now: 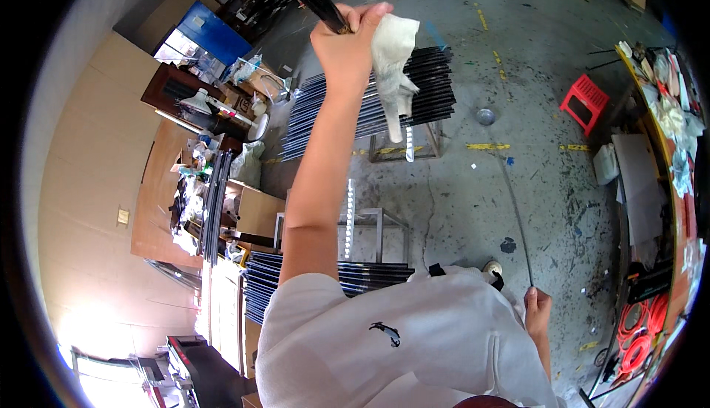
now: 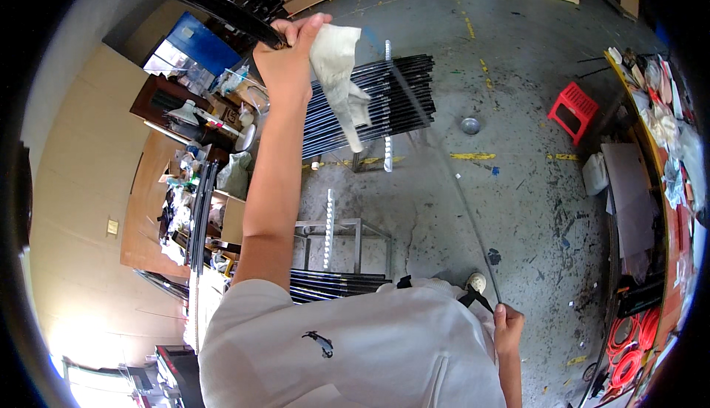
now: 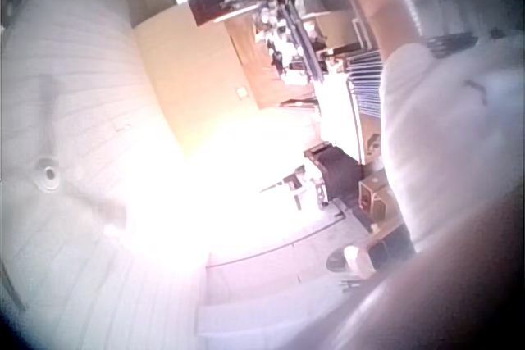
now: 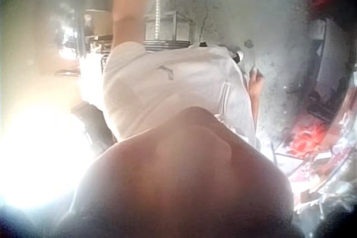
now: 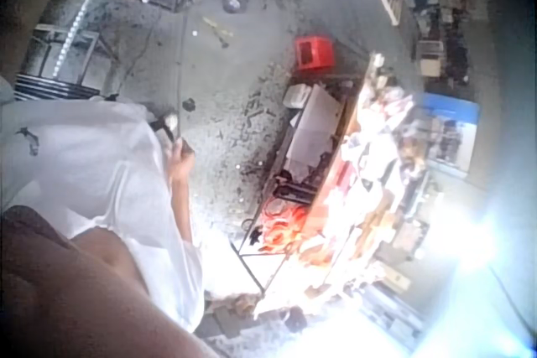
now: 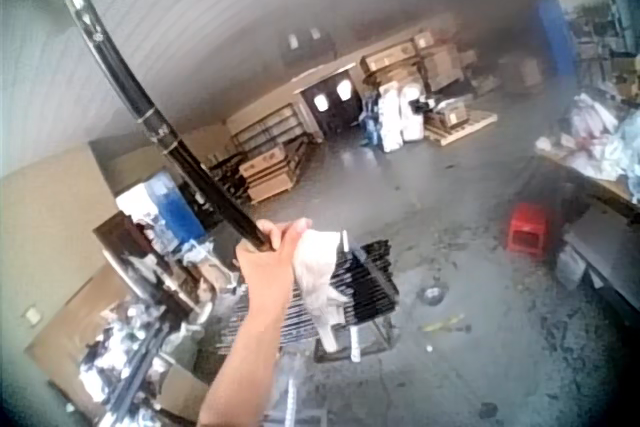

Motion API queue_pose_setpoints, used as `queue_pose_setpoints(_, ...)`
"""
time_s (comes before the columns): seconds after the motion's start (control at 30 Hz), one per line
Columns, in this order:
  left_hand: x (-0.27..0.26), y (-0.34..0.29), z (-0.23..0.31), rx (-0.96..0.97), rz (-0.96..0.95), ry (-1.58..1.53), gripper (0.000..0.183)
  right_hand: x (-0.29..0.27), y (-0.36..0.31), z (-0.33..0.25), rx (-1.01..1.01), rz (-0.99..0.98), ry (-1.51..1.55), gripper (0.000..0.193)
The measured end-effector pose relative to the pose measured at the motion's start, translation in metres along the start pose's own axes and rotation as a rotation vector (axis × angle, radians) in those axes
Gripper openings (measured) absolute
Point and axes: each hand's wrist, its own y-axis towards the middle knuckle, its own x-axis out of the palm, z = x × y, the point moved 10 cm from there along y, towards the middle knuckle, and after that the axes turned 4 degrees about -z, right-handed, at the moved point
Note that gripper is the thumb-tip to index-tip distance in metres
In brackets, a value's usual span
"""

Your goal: The person wipes down several long black poles using a cloth while standing in a workspace.

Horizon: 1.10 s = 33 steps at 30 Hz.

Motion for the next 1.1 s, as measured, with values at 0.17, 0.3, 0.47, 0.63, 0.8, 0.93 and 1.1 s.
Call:
queue_pose_setpoints(0.17,0.012,-0.049,-0.01,-0.139,-0.007,-0.006,0.038,-0.007,0.024,-0.049,-0.067,0.102,0.071,0.042)
queue_pose_setpoints(0.3,0.05,-0.104,-0.021,-0.296,-0.042,-0.161,0.039,-0.013,0.054,-0.119,-0.19,0.103,0.014,0.035)
queue_pose_setpoints(0.47,0.093,-0.171,-0.032,-0.48,-0.034,-0.329,0.039,0.005,0.076,-0.187,-0.154,-0.151,0.2,0.038)
queue_pose_setpoints(0.63,0.119,-0.217,-0.042,-0.588,-0.044,-0.372,0.035,0.026,0.084,-0.217,-0.178,-0.304,0.345,0.032)
queue_pose_setpoints(0.8,0.123,-0.243,-0.057,-0.697,-0.034,-0.393,0.035,0.016,0.09,-0.195,-0.002,-0.188,0.269,0.018)
queue_pose_setpoints(0.93,0.106,-0.254,-0.064,-0.782,-0.092,-0.252,0.033,0.003,0.087,-0.205,-0.175,-0.072,0.189,0.02)
queue_pose_setpoints(1.1,0.11,-0.275,-0.066,-0.715,-0.193,-0.175,0.032,-0.009,0.087,-0.184,-0.133,-0.114,0.228,0.019)
